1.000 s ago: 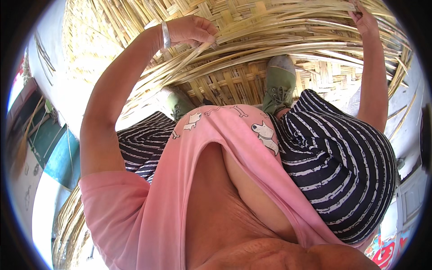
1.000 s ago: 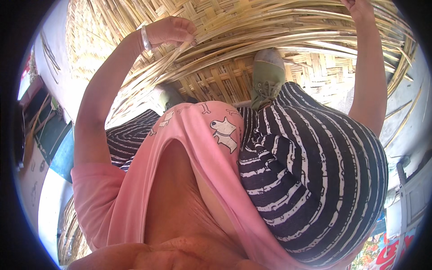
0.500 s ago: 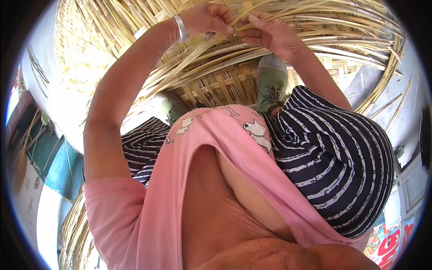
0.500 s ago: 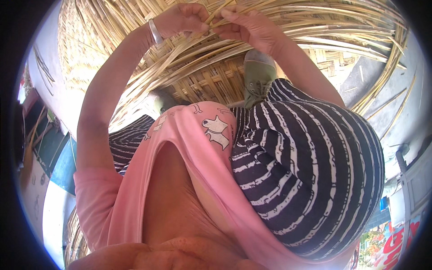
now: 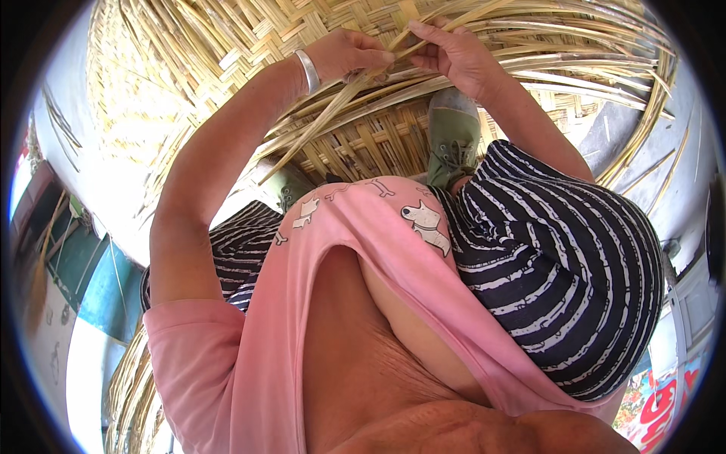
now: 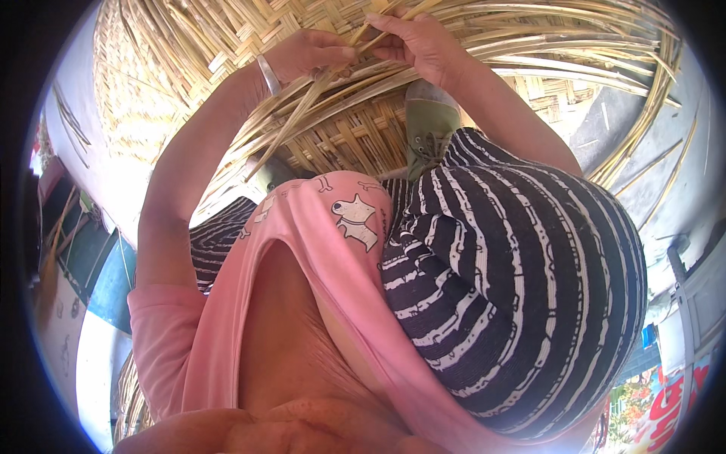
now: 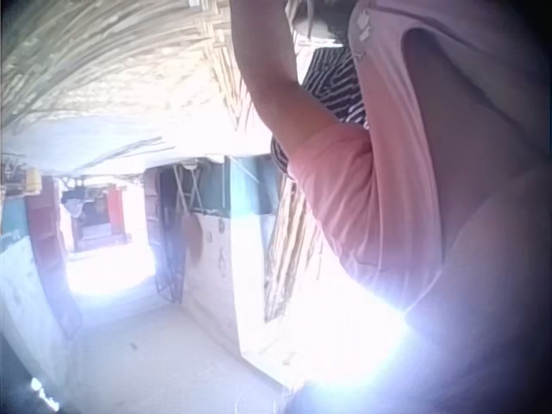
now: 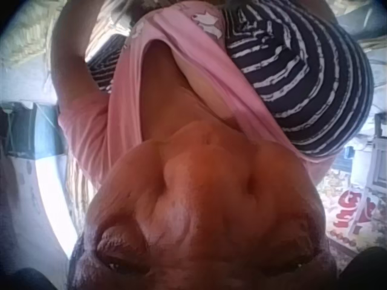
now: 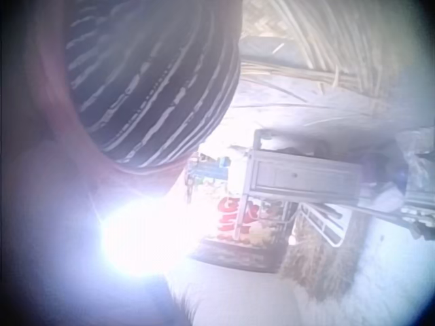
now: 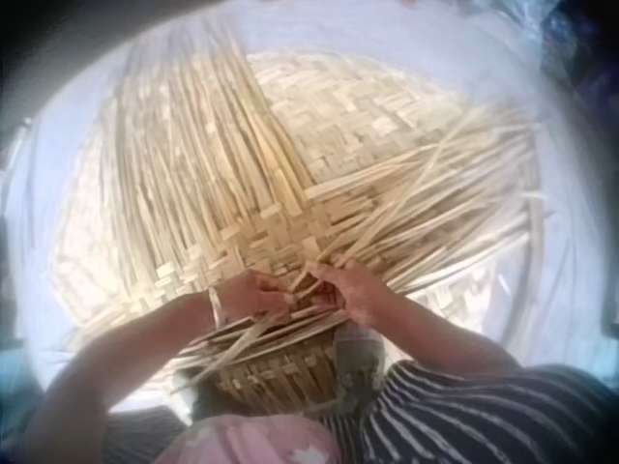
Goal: The person weaves a large flat basket using dried palm leaves. They interlace the leaves by hand, adjusting and tightening the weave as they work.
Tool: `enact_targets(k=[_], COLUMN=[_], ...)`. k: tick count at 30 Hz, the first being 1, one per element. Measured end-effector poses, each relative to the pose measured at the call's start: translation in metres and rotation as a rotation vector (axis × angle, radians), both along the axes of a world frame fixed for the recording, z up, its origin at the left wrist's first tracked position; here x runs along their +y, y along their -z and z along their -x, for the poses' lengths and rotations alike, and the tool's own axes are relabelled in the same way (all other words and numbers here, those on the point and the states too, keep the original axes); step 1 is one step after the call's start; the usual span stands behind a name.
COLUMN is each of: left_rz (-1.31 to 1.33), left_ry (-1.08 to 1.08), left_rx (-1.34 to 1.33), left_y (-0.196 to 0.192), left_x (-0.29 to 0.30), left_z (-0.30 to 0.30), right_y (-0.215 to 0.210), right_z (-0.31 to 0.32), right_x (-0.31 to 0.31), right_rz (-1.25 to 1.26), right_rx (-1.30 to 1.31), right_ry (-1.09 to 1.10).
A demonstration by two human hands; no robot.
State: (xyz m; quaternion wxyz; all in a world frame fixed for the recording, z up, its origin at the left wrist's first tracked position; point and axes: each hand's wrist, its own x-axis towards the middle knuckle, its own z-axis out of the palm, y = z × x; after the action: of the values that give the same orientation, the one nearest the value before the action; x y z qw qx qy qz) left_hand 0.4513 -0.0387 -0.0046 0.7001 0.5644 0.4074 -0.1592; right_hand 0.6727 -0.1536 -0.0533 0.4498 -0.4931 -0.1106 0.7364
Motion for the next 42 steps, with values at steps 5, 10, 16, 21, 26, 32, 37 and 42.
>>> enact_targets(k=[5,10,16,21,26,32,37,42], left_rz=[-0.187,-0.137,0.072,-0.076,-0.625,-0.701,-0.153,-0.139], left_ry=[-0.038,-0.082,-0.320,-0.201,0.040,0.087,-0.384,-0.218], left_rx=[-0.038,0.084,0.007,0.086,0.098,0.220,-0.048,-0.038], left_y=[0.011,0.013,0.029,0.016,0.034,0.075,0.007,0.016], left_x=[-0.010,-0.016,-0.025,-0.030,-0.036,-0.023,-0.015,-0.009], left_z=[0.005,-0.008,0.000,-0.011,-0.020,-0.025,-0.023,-0.021], right_y=[-0.024,-0.013,-0.001,0.001,0.006,-0.021,-0.033,-0.022], right_z=[0.009,0.014,0.009,0.008,0.011,0.023,0.013,0.000], right_x=[0.004,-0.006,-0.003,-0.002,-0.005,0.005,0.021,0.024], right_rz=[-0.010,-0.037,-0.070,-0.049,-0.095,-0.122,-0.236,-0.093], right_rx=[0.081,-0.067,-0.154,-0.244,-0.340,-0.950,-0.452,-0.697], right_ry=[0.000,0.020,-0.016,-0.023,0.015,-0.389,0.141,-0.002])
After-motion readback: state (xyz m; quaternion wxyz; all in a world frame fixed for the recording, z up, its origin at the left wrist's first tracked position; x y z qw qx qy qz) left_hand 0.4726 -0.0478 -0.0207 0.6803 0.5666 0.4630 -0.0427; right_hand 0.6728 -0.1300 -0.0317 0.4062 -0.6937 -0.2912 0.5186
